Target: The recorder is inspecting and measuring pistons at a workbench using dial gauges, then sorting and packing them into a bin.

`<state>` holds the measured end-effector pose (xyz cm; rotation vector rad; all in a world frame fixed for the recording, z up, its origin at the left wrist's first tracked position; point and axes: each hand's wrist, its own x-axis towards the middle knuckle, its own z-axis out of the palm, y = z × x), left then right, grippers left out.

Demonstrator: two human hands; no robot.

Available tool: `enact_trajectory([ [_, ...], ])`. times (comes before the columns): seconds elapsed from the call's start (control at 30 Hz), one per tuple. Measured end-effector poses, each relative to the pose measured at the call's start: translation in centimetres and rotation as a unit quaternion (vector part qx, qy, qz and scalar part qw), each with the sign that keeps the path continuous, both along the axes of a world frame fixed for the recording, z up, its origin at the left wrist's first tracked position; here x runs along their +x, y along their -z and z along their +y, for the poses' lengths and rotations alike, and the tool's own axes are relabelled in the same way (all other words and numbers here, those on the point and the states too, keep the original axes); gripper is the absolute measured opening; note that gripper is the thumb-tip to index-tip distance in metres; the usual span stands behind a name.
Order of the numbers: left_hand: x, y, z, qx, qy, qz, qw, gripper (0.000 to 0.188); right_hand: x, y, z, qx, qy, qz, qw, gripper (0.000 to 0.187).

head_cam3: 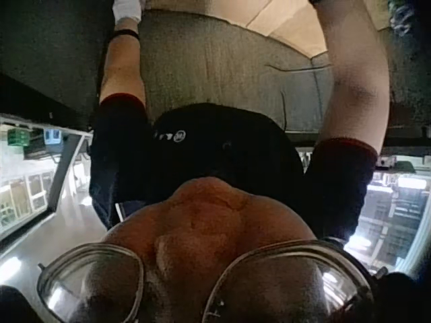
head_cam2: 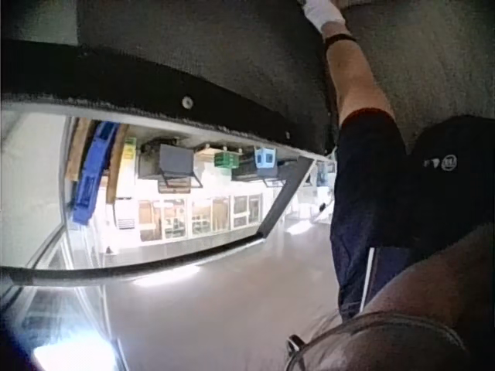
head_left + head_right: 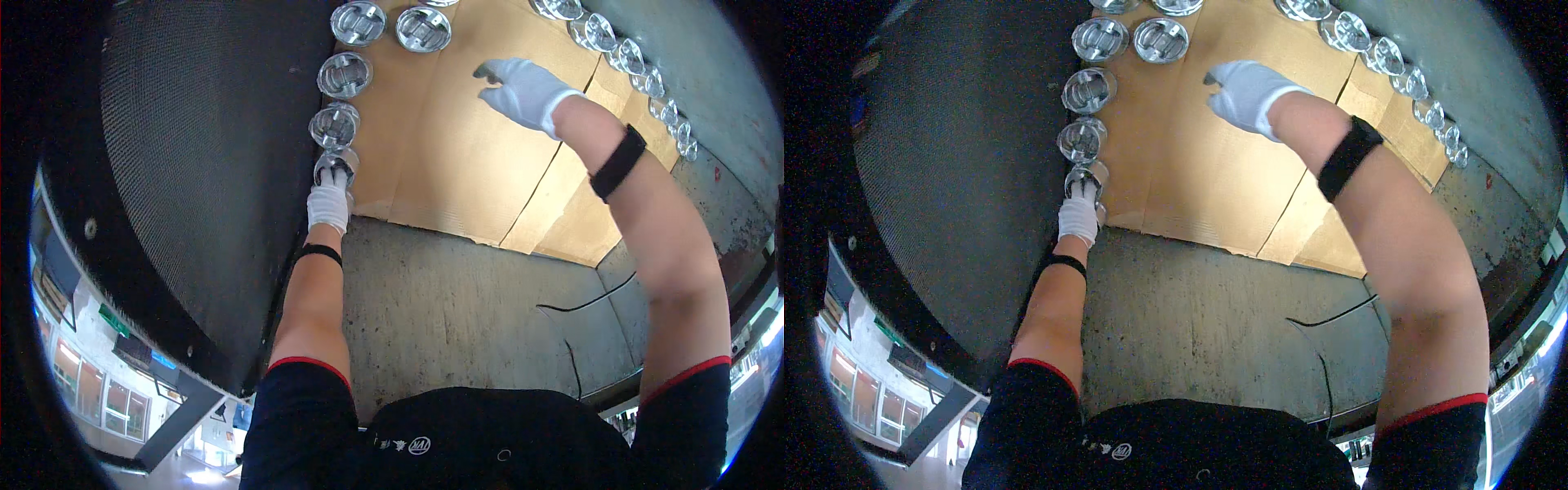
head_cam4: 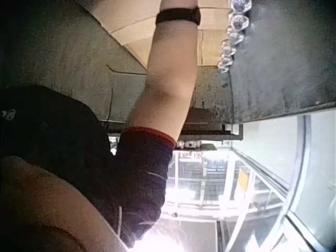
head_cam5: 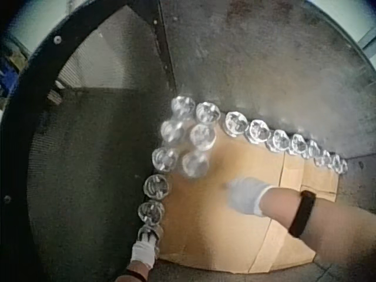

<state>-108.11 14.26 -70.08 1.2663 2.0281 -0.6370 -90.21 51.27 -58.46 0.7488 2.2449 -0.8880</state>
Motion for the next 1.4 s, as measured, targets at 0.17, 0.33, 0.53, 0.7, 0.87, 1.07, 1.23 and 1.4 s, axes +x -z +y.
enact_trajectory([
  [0.17, -0.8, 0.4, -0.7, 0.047, -0.041, -0.014, 0.998, 0.043, -2.7, 2.1, 0.9, -0.033, 0.076, 0.019, 0.996, 0.047],
  [0.33, 3.2, -2.2, 5.2, 0.01, 0.011, -0.103, 0.995, 0.036, -4.5, 3.1, 2.0, 0.011, 0.051, 0.001, 0.999, 0.047],
  [0.53, 3.2, -3.1, 13.9, 0.1, 0.031, -0.109, 0.988, 0.043, -9.6, 5.2, 3.4, 0.131, -0.046, 0.054, 0.989, 0.053],
  [0.7, 2.5, -1.6, 15.6, 0.152, 0.037, -0.011, 0.988, 0.059, -14.1, 6.6, 3.4, 0.189, -0.261, -0.034, 0.946, 0.062],
  [0.87, 1.5, -0.5, 13.5, 0.256, 0.081, 0.063, 0.961, 0.059, -15.4, 9.8, 4.1, 0.159, -0.202, 0.036, 0.966, 0.064],
  [1.07, 0.0, -1.9, 13.5, 0.187, 0.002, 0.052, 0.981, 0.06, -16.0, 9.6, 3.3, 0.114, -0.172, -0.009, 0.978, 0.065],
  [1.23, -1.1, -1.1, 14.0, 0.187, -0.042, -0.066, 0.979, 0.059, -16.4, 11.6, 3.1, 0.104, -0.138, 0.011, 0.985, 0.062],
  [1.4, -1.1, -1.2, 15.8, 0.156, -0.126, -0.075, 0.977, 0.056, -14.4, 12.0, 3.0, 0.179, -0.196, 0.062, 0.962, 0.055],
])
